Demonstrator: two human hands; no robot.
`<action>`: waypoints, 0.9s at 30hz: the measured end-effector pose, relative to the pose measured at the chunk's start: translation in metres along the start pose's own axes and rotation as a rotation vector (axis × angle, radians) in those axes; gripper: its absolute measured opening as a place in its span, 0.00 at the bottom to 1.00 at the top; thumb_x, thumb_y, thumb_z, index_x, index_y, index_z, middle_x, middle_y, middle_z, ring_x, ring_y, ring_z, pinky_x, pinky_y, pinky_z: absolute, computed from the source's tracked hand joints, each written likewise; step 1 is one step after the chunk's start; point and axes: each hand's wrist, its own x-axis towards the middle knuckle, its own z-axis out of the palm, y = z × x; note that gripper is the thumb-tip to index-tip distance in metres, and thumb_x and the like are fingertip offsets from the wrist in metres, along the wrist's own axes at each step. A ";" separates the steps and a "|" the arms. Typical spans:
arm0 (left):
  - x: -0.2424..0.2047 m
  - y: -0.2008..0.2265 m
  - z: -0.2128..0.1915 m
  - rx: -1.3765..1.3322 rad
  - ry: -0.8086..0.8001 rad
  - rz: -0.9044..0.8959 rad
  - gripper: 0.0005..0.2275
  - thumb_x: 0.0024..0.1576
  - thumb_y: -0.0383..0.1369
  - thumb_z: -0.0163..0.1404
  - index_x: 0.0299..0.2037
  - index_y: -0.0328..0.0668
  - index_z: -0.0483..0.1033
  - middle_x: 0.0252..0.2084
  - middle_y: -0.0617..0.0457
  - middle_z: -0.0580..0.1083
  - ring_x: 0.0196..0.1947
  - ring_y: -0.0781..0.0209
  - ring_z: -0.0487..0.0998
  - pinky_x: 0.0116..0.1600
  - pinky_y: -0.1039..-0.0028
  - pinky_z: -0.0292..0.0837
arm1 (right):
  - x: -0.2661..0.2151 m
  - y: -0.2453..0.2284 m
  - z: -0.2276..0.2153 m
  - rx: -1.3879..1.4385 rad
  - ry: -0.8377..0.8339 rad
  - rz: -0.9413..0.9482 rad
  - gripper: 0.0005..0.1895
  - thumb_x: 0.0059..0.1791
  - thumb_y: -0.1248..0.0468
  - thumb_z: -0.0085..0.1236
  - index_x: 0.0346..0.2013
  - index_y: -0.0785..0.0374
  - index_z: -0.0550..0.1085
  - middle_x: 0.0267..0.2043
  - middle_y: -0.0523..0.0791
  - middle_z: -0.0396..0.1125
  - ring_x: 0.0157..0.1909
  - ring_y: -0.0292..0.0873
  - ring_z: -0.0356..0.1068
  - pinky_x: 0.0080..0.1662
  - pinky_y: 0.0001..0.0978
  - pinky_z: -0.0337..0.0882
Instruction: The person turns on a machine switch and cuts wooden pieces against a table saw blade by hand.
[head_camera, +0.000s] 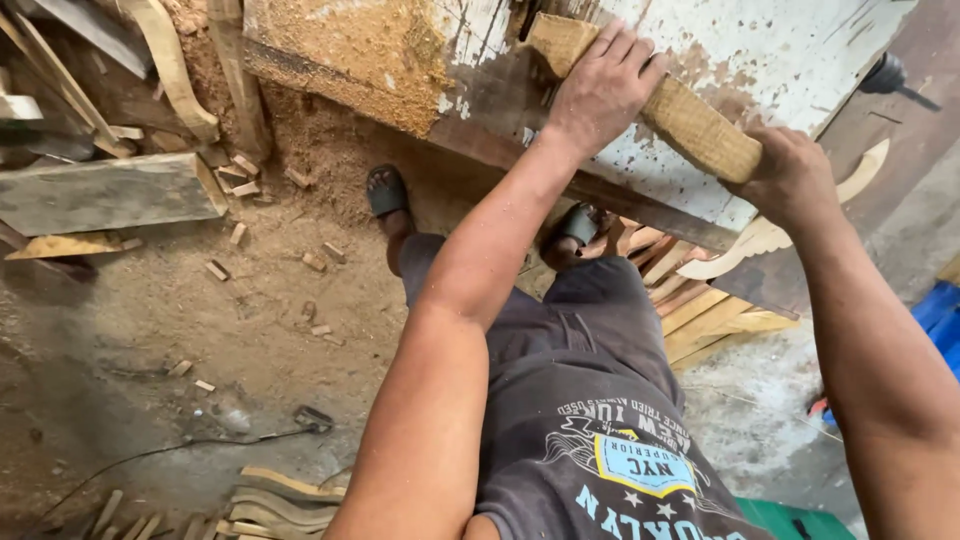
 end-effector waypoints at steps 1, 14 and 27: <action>0.000 -0.001 0.001 0.004 0.003 0.003 0.12 0.61 0.27 0.51 0.55 0.40 0.73 0.49 0.46 0.73 0.57 0.49 0.72 0.73 0.57 0.57 | 0.001 0.000 0.000 0.012 0.005 -0.006 0.27 0.43 0.59 0.78 0.52 0.64 0.78 0.52 0.51 0.74 0.56 0.54 0.73 0.61 0.44 0.72; 0.007 0.001 0.002 -0.005 -0.017 -0.034 0.13 0.59 0.25 0.51 0.54 0.41 0.73 0.50 0.46 0.74 0.58 0.48 0.73 0.73 0.56 0.57 | 0.006 0.014 -0.002 -0.028 -0.018 -0.028 0.26 0.46 0.55 0.77 0.54 0.63 0.77 0.52 0.51 0.74 0.55 0.54 0.73 0.59 0.43 0.72; 0.013 -0.007 0.008 -0.017 -0.010 0.003 0.13 0.59 0.25 0.53 0.53 0.38 0.73 0.49 0.45 0.74 0.57 0.48 0.73 0.74 0.58 0.58 | 0.011 0.021 -0.003 -0.021 -0.005 -0.085 0.24 0.47 0.56 0.76 0.50 0.63 0.76 0.52 0.50 0.74 0.54 0.51 0.74 0.59 0.40 0.73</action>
